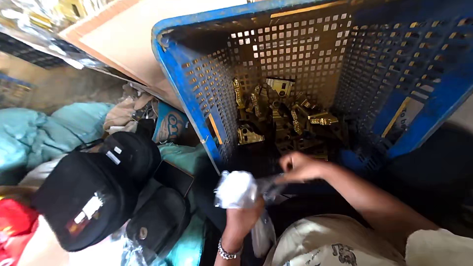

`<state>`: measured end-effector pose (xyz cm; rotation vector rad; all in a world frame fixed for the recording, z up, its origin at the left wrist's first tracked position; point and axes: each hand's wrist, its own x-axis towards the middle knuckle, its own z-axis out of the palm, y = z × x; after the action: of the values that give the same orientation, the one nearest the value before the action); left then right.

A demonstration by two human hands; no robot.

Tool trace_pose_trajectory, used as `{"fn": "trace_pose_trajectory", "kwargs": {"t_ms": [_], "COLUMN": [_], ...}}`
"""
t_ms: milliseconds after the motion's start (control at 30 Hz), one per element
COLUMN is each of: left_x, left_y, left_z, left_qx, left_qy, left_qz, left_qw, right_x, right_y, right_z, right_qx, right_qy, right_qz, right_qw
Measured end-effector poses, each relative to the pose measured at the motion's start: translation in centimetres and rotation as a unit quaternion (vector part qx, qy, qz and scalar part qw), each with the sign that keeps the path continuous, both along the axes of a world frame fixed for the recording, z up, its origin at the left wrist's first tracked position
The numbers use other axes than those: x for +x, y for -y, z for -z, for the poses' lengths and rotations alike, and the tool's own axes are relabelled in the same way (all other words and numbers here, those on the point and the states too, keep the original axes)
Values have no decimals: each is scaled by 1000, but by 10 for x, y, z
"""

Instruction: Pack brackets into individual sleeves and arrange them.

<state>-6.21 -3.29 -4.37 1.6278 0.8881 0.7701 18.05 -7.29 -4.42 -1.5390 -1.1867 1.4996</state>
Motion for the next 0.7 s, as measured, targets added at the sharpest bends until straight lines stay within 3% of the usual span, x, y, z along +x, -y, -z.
{"fn": "trace_pose_trajectory", "kwargs": {"t_ms": [100,233,300,400,467,533,600,700], "left_x": [2,18,23,23,21,23,30,44], "left_y": [-12,-18,-22,-25,-26,-26,-24,-25], "left_z": [-3,-22,-25,-25,-20,-17,-14,-11], "left_qx": [1,41,83,102,80,57,58,99], "left_qy": [33,83,94,92,93,93,81,50], "left_qz": [-129,-155,-152,-153,-157,-156,-150,-133], "left_qw": [991,984,980,979,980,982,984,985], "right_x": [26,11,9,19,33,42,43,36], "right_y": [-48,-71,-71,-70,-56,-30,-4,16], "right_z": [48,111,114,88,64,43,30,25], "right_qx": [-126,-145,-157,-125,-80,-25,-25,-47], "right_qy": [179,346,366,344,265,104,-102,-289], "right_qz": [29,-100,-135,-135,-29,145,269,332], "right_qw": [975,922,907,921,960,984,957,897]}}
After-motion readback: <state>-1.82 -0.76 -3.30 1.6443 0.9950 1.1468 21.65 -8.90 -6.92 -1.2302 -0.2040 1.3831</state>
